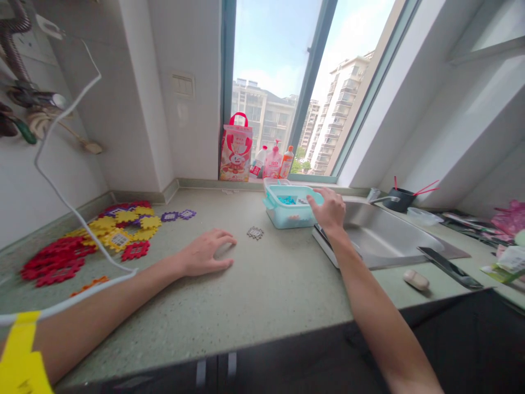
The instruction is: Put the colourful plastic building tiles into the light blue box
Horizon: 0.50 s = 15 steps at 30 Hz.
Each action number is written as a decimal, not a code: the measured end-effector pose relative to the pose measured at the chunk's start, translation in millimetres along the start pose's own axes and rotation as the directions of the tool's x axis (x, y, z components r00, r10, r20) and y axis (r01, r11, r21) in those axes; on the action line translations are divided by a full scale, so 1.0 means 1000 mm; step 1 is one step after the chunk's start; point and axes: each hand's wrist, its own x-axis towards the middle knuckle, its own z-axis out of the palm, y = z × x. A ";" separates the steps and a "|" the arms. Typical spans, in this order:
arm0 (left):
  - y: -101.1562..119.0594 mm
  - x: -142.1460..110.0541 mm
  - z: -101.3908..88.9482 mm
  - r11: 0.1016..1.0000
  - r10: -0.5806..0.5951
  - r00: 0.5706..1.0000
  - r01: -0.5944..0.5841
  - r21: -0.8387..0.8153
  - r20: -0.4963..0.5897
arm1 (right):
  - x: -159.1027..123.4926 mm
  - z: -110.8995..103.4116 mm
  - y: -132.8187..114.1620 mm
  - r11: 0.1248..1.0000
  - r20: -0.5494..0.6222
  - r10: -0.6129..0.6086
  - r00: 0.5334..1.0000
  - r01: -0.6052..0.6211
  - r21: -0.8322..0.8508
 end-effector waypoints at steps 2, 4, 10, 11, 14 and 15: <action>-0.001 0.000 0.000 1.000 0.000 1.000 0.000 -0.005 -0.003 | -0.003 -0.002 -0.012 0.997 -0.007 -0.069 0.998 0.069 0.030; -0.001 -0.001 0.000 1.000 0.000 1.000 0.000 -0.012 -0.008 | -0.010 -0.003 -0.033 0.967 0.025 -0.208 0.978 0.202 0.158; -0.001 -0.001 0.001 1.000 0.003 1.000 -0.003 -0.013 -0.009 | -0.051 0.017 -0.090 0.731 0.383 -0.656 0.650 0.423 0.535; -0.001 -0.001 0.001 1.000 0.003 1.000 -0.003 -0.014 -0.010 | -0.057 0.023 -0.093 0.738 0.442 -0.662 0.606 0.422 0.526; 0.000 -0.001 0.001 1.000 -0.002 1.000 0.002 -0.017 -0.008 | -0.070 0.038 -0.096 0.750 0.564 -0.661 0.495 0.414 0.516; 0.000 -0.001 0.001 1.000 -0.004 1.000 0.004 -0.018 -0.007 | -0.072 0.041 -0.096 0.748 0.579 -0.663 0.475 0.411 0.520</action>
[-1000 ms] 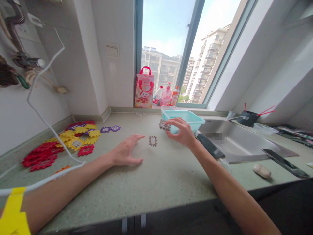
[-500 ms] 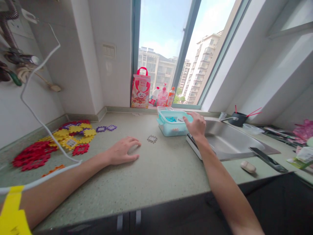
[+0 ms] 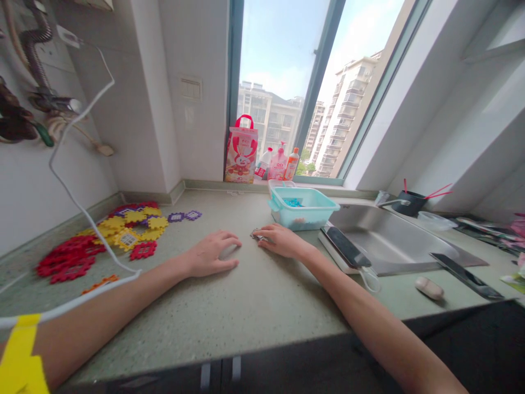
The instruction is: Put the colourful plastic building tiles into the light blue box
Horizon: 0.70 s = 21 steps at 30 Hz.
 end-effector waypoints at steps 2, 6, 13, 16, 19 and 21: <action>0.000 0.000 0.000 1.000 -0.002 1.000 0.002 -0.001 0.003 | 0.001 0.002 0.000 1.000 -0.008 -0.003 1.000 0.003 0.005; 0.000 0.000 -0.001 1.000 -0.008 1.000 0.008 0.013 0.011 | 0.002 -0.008 -0.007 0.998 -0.123 -0.070 0.990 0.070 -0.006; -0.001 0.000 0.000 1.000 0.002 1.000 -0.002 0.019 0.011 | -0.015 -0.050 0.006 0.998 -0.622 -0.007 0.783 -0.030 -0.049; -0.002 0.000 0.000 1.000 0.004 1.000 -0.004 0.016 0.012 | -0.028 -0.068 0.027 0.973 -0.767 0.100 0.634 -0.225 -0.059; -0.001 -0.001 -0.001 1.000 -0.003 1.000 0.002 0.020 0.023 | -0.038 -0.081 0.046 0.925 -0.867 0.129 0.481 -0.373 -0.069; 0.000 -0.001 -0.002 1.000 -0.008 1.000 0.008 0.021 0.030 | -0.044 -0.086 0.057 0.897 -0.900 0.135 0.415 -0.437 -0.067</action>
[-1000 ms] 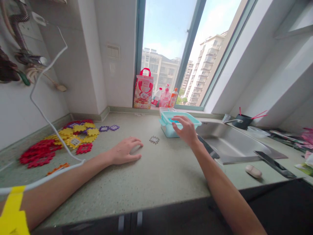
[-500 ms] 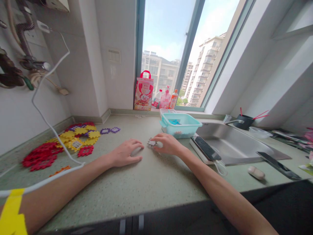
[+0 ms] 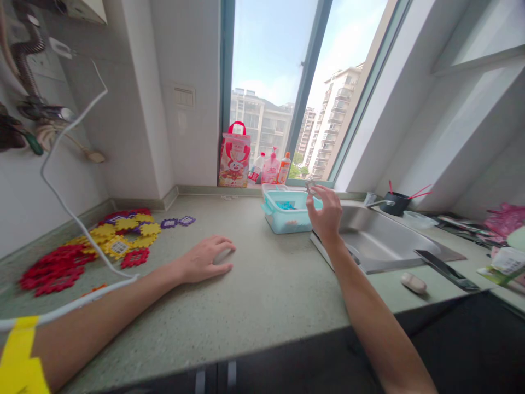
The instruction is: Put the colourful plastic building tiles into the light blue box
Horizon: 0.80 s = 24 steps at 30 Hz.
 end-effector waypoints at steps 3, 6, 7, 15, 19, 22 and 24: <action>0.000 0.000 0.000 1.000 0.002 1.000 -0.002 0.005 -0.002 | 0.000 0.000 0.012 0.992 0.027 0.082 0.996 -0.079 -0.102; 0.000 0.000 0.000 1.000 0.009 1.000 -0.009 0.011 -0.003 | -0.006 0.003 0.019 0.959 0.185 0.180 0.966 -0.130 -0.254; -0.001 0.000 0.001 1.000 0.009 1.000 -0.009 0.012 -0.001 | -0.007 0.004 0.019 0.949 0.229 0.194 0.954 -0.123 -0.289; -0.002 0.001 0.002 1.000 0.001 1.000 -0.001 0.000 -0.017 | -0.012 0.010 -0.017 0.988 0.235 -0.088 0.968 0.114 -0.101; 0.002 0.002 0.005 1.000 0.001 0.999 -0.001 -0.003 -0.032 | -0.028 0.017 -0.051 0.936 0.261 -0.348 0.901 0.316 0.156; 0.003 0.002 0.008 1.000 -0.004 0.999 0.005 0.028 -0.049 | -0.049 0.025 -0.073 0.853 0.322 -0.489 0.810 0.368 0.370; 0.005 0.000 0.010 0.999 -0.009 0.998 0.012 0.051 -0.060 | -0.065 0.030 -0.082 0.804 0.378 -0.549 0.745 0.349 0.481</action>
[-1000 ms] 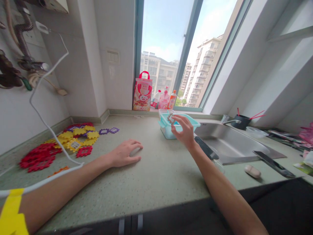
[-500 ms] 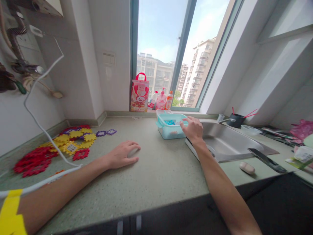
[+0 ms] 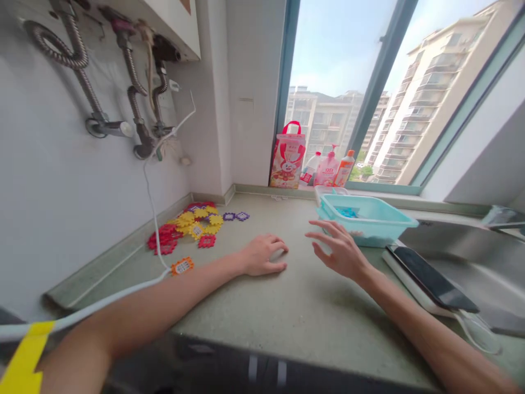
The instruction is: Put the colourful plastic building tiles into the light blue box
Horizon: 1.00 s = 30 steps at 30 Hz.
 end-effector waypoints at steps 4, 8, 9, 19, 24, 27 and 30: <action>0.008 -0.004 0.003 0.997 -0.014 1.000 0.014 0.073 -0.001 | -0.014 0.020 -0.008 0.989 0.131 0.006 0.991 -0.025 0.147; 0.025 -0.007 0.007 0.975 -0.041 0.999 0.037 0.219 0.015 | -0.026 0.027 -0.003 0.965 0.160 0.097 0.982 -0.132 0.226; 0.031 -0.008 0.008 0.966 -0.048 0.999 0.039 0.254 0.026 | -0.028 0.027 -0.001 0.959 0.166 0.112 0.980 -0.150 0.240; 0.085 -0.092 -0.016 0.967 -0.140 0.989 0.127 0.223 0.041 | -0.030 0.033 0.009 0.923 0.238 0.112 0.965 -0.190 0.334; 0.060 -0.167 -0.045 0.753 -0.461 0.828 0.555 0.353 -0.318 | -0.025 0.032 0.009 0.914 0.245 0.104 0.964 -0.190 0.358; 0.040 -0.206 -0.062 0.582 -0.593 0.658 0.749 0.317 -0.464 | -0.022 0.032 0.010 0.906 0.253 0.109 0.961 -0.201 0.372; 0.028 -0.229 -0.073 0.614 -0.649 0.653 0.753 0.237 -0.392 | -0.020 0.034 0.010 0.900 0.268 0.111 0.957 -0.211 0.382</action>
